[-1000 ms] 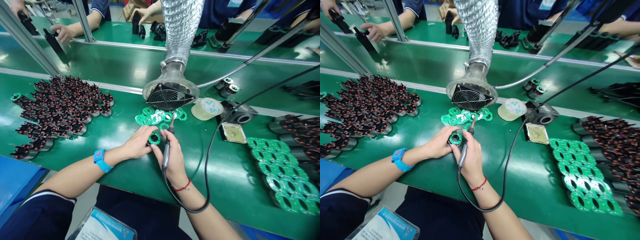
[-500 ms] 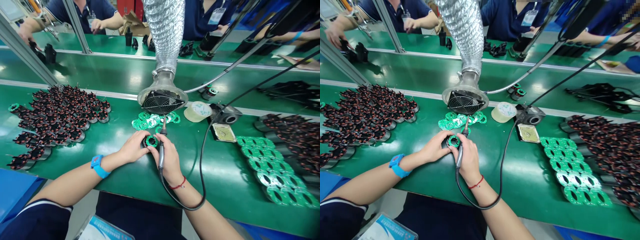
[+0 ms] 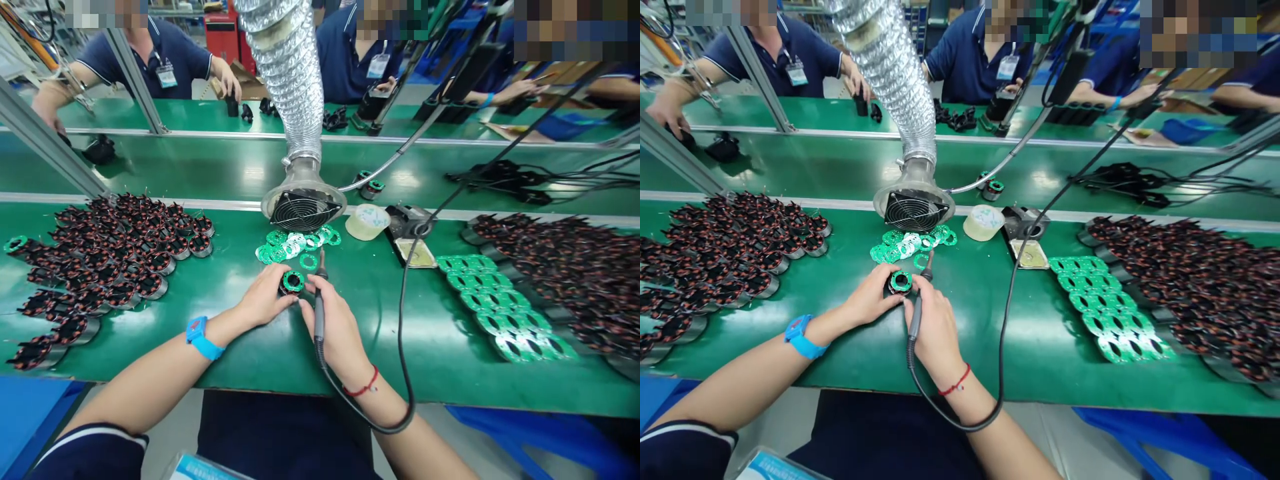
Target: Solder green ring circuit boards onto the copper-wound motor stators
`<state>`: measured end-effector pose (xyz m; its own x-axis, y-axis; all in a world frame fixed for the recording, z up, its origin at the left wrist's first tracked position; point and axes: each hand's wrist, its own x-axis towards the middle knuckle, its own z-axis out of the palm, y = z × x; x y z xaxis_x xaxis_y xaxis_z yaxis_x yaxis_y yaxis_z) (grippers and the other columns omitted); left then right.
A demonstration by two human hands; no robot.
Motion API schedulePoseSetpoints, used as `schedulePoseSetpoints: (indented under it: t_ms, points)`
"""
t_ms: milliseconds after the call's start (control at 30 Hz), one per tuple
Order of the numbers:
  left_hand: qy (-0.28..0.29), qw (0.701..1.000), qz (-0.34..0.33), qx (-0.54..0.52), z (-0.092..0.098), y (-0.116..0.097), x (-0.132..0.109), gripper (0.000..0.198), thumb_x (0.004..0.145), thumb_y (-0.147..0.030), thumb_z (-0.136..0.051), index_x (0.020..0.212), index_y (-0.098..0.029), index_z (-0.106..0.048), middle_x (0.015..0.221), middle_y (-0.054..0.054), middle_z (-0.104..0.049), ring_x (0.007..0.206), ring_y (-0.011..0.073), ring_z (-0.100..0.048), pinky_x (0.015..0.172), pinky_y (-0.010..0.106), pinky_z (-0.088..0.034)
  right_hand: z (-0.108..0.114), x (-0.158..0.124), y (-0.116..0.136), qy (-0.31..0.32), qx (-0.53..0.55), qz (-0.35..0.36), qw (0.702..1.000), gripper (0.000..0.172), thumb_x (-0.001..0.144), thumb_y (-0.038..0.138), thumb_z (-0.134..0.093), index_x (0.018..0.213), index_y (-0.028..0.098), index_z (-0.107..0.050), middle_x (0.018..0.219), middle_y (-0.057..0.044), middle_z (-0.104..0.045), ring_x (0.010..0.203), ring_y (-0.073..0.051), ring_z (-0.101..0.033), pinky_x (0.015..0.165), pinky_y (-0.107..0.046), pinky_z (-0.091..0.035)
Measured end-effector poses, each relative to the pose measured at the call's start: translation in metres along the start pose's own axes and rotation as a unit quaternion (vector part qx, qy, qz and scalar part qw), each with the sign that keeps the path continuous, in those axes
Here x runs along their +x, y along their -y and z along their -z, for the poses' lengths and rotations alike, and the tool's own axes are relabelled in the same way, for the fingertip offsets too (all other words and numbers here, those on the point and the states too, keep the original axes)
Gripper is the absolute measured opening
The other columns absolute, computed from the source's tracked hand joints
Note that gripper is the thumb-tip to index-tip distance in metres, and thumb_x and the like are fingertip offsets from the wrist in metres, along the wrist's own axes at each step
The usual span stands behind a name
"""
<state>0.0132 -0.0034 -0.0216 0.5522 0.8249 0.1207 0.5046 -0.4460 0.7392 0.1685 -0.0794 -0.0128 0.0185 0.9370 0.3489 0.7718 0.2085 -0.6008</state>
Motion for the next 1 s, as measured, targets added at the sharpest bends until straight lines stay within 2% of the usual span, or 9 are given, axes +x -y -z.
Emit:
schedulePoseSetpoints:
  t_ms: [200, 300, 433, 567, 667, 767, 833, 900, 1000]
  points:
    - [-0.053, 0.997, 0.021, 0.052, -0.009, 0.001, -0.002, 0.031, 0.080, -0.018, -0.065, 0.107, -0.016, -0.050, 0.108, 0.010, -0.058, 0.104, 0.0260, -0.054, 0.092, 0.044, -0.048, -0.021, -0.003, 0.012, -0.046, -0.091, 0.027, 0.994, 0.033, 0.093, 0.022, -0.044, 0.124, 0.015, -0.053, 0.105, -0.012, -0.071, 0.092, -0.026, -0.066, 0.079, -0.040, -0.050]
    - [-0.049, 0.997, 0.015, 0.053, -0.008, 0.001, -0.003, 0.039, 0.080, -0.020, -0.066, 0.115, -0.015, -0.049, 0.114, 0.013, -0.058, 0.109, 0.0279, -0.054, 0.096, 0.046, -0.048, -0.015, 0.002, 0.003, -0.040, -0.082, 0.040, 0.995, 0.033, 0.092, 0.021, -0.045, 0.123, 0.016, -0.053, 0.104, -0.010, -0.071, 0.091, -0.025, -0.066, 0.080, -0.039, -0.050]
    - [-0.023, 0.998, -0.010, 0.052, -0.001, 0.002, -0.004, 0.062, 0.080, -0.020, -0.067, 0.135, -0.013, -0.040, 0.134, 0.018, -0.052, 0.126, 0.0313, -0.049, 0.109, 0.051, -0.040, 0.015, 0.027, -0.030, -0.048, -0.108, 0.043, 0.992, 0.033, 0.092, 0.024, -0.047, 0.124, 0.017, -0.053, 0.110, -0.011, -0.070, 0.098, -0.025, -0.064, 0.085, -0.039, -0.049]
    - [0.035, 0.997, -0.034, 0.051, 0.010, 0.007, -0.002, 0.054, 0.085, -0.025, -0.061, 0.136, -0.014, -0.044, 0.138, 0.017, -0.052, 0.129, 0.0307, -0.049, 0.112, 0.050, -0.038, 0.043, 0.070, -0.075, -0.035, -0.208, -0.012, 0.977, 0.039, 0.090, 0.022, -0.047, 0.128, 0.013, -0.052, 0.115, -0.017, -0.067, 0.103, -0.030, -0.061, 0.086, -0.042, -0.046]
    - [0.055, 0.997, -0.031, 0.046, 0.015, 0.010, -0.001, 0.052, 0.086, -0.029, -0.059, 0.135, -0.017, -0.046, 0.140, 0.016, -0.053, 0.130, 0.0303, -0.050, 0.112, 0.051, -0.038, 0.051, 0.094, -0.104, -0.024, -0.195, -0.042, 0.980, 0.035, 0.086, 0.017, -0.051, 0.121, 0.013, -0.056, 0.091, -0.011, -0.072, 0.081, -0.024, -0.066, 0.072, -0.034, -0.047]
    - [0.044, 0.998, -0.018, 0.040, 0.020, 0.011, -0.003, 0.047, 0.086, -0.032, -0.059, 0.131, -0.022, -0.051, 0.134, 0.013, -0.059, 0.124, 0.0294, -0.056, 0.108, 0.049, -0.043, 0.050, 0.100, -0.120, -0.017, -0.155, -0.050, 0.987, 0.030, 0.087, 0.018, -0.050, 0.117, 0.016, -0.057, 0.074, -0.002, -0.072, 0.066, -0.020, -0.067, 0.062, -0.029, -0.045]
    - [-0.009, 1.000, 0.011, 0.026, 0.028, 0.014, -0.002, 0.045, 0.086, -0.035, -0.059, 0.129, -0.024, -0.053, 0.133, 0.012, -0.060, 0.123, 0.0295, -0.056, 0.108, 0.049, -0.043, 0.047, 0.097, -0.126, -0.020, -0.125, -0.043, 0.991, 0.031, 0.090, 0.020, -0.048, 0.119, 0.016, -0.055, 0.079, -0.002, -0.073, 0.069, -0.019, -0.069, 0.062, -0.028, -0.047]
    - [-0.113, 0.992, 0.062, -0.002, 0.042, 0.019, 0.004, 0.046, 0.085, -0.040, -0.058, 0.127, -0.023, -0.052, 0.133, 0.013, -0.060, 0.125, 0.0295, -0.055, 0.110, 0.049, -0.040, 0.045, 0.092, -0.130, -0.022, -0.095, -0.028, 0.995, 0.031, 0.091, 0.022, -0.047, 0.120, 0.018, -0.054, 0.085, -0.002, -0.074, 0.073, -0.019, -0.070, 0.066, -0.029, -0.050]
    - [-0.286, 0.944, 0.150, -0.072, 0.073, 0.028, 0.024, 0.052, 0.081, -0.050, -0.060, 0.122, -0.019, -0.052, 0.126, 0.013, -0.062, 0.117, 0.0276, -0.059, 0.106, 0.046, -0.043, 0.042, 0.087, -0.136, -0.045, -0.055, 0.005, 0.997, 0.030, 0.092, 0.028, -0.046, 0.120, 0.020, -0.055, 0.091, -0.005, -0.074, 0.079, -0.022, -0.071, 0.071, -0.035, -0.053]
